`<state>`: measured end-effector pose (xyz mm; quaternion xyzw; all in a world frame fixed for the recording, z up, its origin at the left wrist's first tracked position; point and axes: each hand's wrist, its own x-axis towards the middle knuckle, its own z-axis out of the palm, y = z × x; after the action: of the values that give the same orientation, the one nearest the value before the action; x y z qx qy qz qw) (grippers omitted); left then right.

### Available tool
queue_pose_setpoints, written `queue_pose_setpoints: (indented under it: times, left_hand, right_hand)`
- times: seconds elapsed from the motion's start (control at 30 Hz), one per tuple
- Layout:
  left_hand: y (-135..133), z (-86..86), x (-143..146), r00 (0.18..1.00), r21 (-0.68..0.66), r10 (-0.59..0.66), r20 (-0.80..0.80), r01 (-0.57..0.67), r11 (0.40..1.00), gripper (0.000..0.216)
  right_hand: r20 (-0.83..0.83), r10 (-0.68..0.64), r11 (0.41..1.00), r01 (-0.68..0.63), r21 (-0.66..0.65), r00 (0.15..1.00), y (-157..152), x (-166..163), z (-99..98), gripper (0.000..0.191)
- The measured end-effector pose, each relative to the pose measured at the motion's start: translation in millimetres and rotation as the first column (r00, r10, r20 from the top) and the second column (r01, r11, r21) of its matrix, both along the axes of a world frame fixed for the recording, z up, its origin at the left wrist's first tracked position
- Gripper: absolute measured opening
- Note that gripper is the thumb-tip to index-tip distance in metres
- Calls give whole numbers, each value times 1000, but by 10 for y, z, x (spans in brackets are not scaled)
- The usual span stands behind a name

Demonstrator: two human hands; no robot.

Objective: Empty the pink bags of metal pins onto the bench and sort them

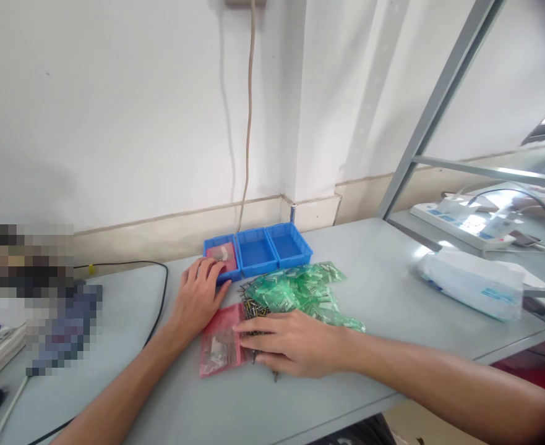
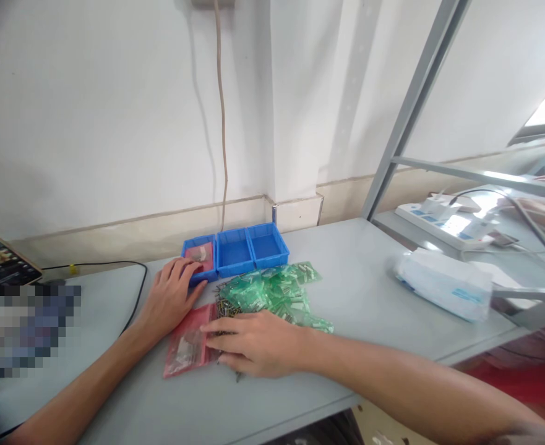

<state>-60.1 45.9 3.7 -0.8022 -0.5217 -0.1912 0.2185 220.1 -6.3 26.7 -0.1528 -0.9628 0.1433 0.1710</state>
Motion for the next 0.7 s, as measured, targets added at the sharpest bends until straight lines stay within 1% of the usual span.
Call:
queue_pose_setpoints:
  times: [0.1, 0.23, 0.33, 0.43, 0.53, 0.7]
  left_hand:
    - [1, -4, -3, 1000, 8, 3, -12, -2, 1000, 37]
    - [-1, -5, -5, 1000, 13, 0, -20, 1, 1000, 36]
    - [2, -2, -2, 1000, 14, 3, -26, -3, 1000, 36]
    - [6, 4, 3, 1000, 13, 5, -24, -5, 1000, 36]
    - [5, 6, 4, 1000, 8, 3, -12, -3, 1000, 35]
    - [5, -1, -1, 999, 10, -1, 34, 1, 1000, 35]
  right_hand:
    - [16, 17, 998, -18, 64, 1000, -3, 1, -20, 44]
    - [87, 16, 981, -33, 193, 996, -12, -6, -23, 48]
    - [129, 18, 969, -49, 243, 991, -27, -12, -16, 50]
    - [143, 20, 969, -55, 240, 989, -43, -17, -5, 50]
    - [142, 29, 976, -59, 211, 990, -52, -15, 17, 49]
    - [134, 59, 986, -79, 149, 989, -49, -7, 47, 56]
